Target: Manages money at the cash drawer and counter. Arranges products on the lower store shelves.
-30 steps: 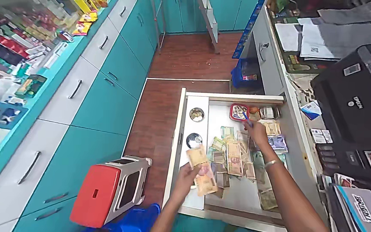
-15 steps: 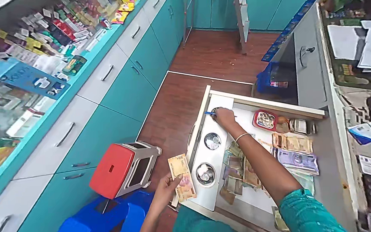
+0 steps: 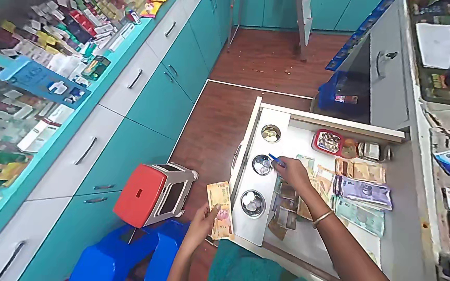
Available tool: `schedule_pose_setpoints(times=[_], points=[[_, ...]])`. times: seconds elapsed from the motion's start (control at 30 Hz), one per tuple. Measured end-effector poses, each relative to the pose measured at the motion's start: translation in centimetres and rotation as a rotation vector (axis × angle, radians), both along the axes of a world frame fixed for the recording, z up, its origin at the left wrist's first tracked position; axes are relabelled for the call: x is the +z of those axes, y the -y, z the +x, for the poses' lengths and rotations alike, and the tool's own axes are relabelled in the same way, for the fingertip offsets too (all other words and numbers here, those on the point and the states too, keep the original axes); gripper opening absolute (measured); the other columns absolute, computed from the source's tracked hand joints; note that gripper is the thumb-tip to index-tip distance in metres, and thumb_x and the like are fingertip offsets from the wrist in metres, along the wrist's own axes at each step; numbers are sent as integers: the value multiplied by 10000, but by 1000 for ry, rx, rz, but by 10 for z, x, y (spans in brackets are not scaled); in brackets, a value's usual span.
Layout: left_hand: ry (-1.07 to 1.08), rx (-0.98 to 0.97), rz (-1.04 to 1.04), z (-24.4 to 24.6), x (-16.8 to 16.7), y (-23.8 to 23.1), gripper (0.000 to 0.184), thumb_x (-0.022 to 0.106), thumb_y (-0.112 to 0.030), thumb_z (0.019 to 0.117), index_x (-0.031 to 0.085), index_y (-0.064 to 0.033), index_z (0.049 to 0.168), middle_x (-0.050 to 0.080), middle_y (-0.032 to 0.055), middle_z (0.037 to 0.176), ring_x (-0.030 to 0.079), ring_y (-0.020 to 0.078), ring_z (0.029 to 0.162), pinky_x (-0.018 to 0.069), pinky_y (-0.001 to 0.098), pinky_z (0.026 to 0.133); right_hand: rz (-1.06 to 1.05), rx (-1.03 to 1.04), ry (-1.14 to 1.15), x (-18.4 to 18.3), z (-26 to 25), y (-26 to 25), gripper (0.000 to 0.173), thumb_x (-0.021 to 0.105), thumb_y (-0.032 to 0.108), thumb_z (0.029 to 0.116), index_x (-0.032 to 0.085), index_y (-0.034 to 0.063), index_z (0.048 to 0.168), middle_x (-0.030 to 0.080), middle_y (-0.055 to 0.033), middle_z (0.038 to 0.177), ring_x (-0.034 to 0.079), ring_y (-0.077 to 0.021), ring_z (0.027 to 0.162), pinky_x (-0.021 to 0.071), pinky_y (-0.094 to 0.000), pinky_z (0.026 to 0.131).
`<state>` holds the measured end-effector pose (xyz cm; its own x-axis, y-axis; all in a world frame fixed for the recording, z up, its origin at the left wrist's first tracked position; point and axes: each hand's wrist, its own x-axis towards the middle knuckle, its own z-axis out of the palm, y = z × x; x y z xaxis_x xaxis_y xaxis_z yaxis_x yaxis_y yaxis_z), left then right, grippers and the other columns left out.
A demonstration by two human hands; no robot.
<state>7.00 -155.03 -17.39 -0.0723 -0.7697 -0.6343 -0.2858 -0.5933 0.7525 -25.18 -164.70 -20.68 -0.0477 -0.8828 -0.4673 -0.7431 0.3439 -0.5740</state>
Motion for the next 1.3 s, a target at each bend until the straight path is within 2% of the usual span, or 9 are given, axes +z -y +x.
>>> schedule_pose_setpoints(times=[0.1,0.27,0.37,0.53,0.87,1.0,1.1,1.17,1.3], points=[[75,42,-55,2,1,-3,346,388,-215,1101,629,29,1146,711,44,866,703,77,779,603,298,745,-187,-318,52,-17,-34,-29,461,544,408,1047,712,-18,994,670,-185,806,642,-347,747,485,-562,700],[-27,75,-83,-1,0,-8,284,399,-160,1081,648,-26,1055,730,-19,793,715,49,713,618,248,702,16,-561,-33,-37,-117,-62,632,324,443,1113,703,-63,1073,667,-275,932,639,-421,875,476,-617,818],[-77,81,-64,-7,5,-8,165,499,-104,1036,630,-22,1093,743,-2,805,723,73,696,616,249,658,-60,-673,-174,-35,-169,-45,404,439,221,1085,613,-90,1275,638,-359,1170,616,-516,1120,444,-678,959],[-104,10,-46,-10,7,-3,143,533,-92,1010,636,-35,1091,734,4,760,673,69,564,565,220,511,115,-687,-342,-65,-223,9,344,591,205,1020,660,-82,1197,627,-349,1245,596,-512,1193,443,-686,962],[-55,59,-32,13,6,-12,160,524,-92,1027,629,-10,1116,741,17,815,696,80,635,587,232,579,78,-777,-269,-91,-224,24,526,752,266,929,602,-119,1255,587,-369,1294,562,-513,1241,431,-657,1016],[-50,92,-82,22,2,-10,202,528,-78,1022,634,12,1169,752,31,971,731,90,879,608,273,833,30,-724,-170,-74,-230,7,527,698,240,971,565,-185,1253,556,-415,1295,537,-520,1257,382,-649,1065],[-106,152,-96,33,-6,-13,205,562,-65,1003,652,24,1164,748,56,1027,722,114,947,592,304,907,-96,-784,112,-54,-199,-31,395,438,301,1083,628,-44,1112,622,-149,913,582,-205,759,499,-404,709],[-184,133,-25,42,-15,-12,207,577,-71,998,656,21,1167,747,68,1028,723,137,946,595,330,904,-143,-860,560,-44,-153,-62,346,349,248,1070,583,137,840,562,86,598,426,9,438,362,-172,410],[-303,-118,196,59,-21,-8,187,634,-92,975,669,-26,1147,761,21,974,732,116,900,603,328,871,100,-686,1160,-37,-47,-109,237,400,158,877,623,236,866,641,98,651,434,48,430,333,-133,385]])
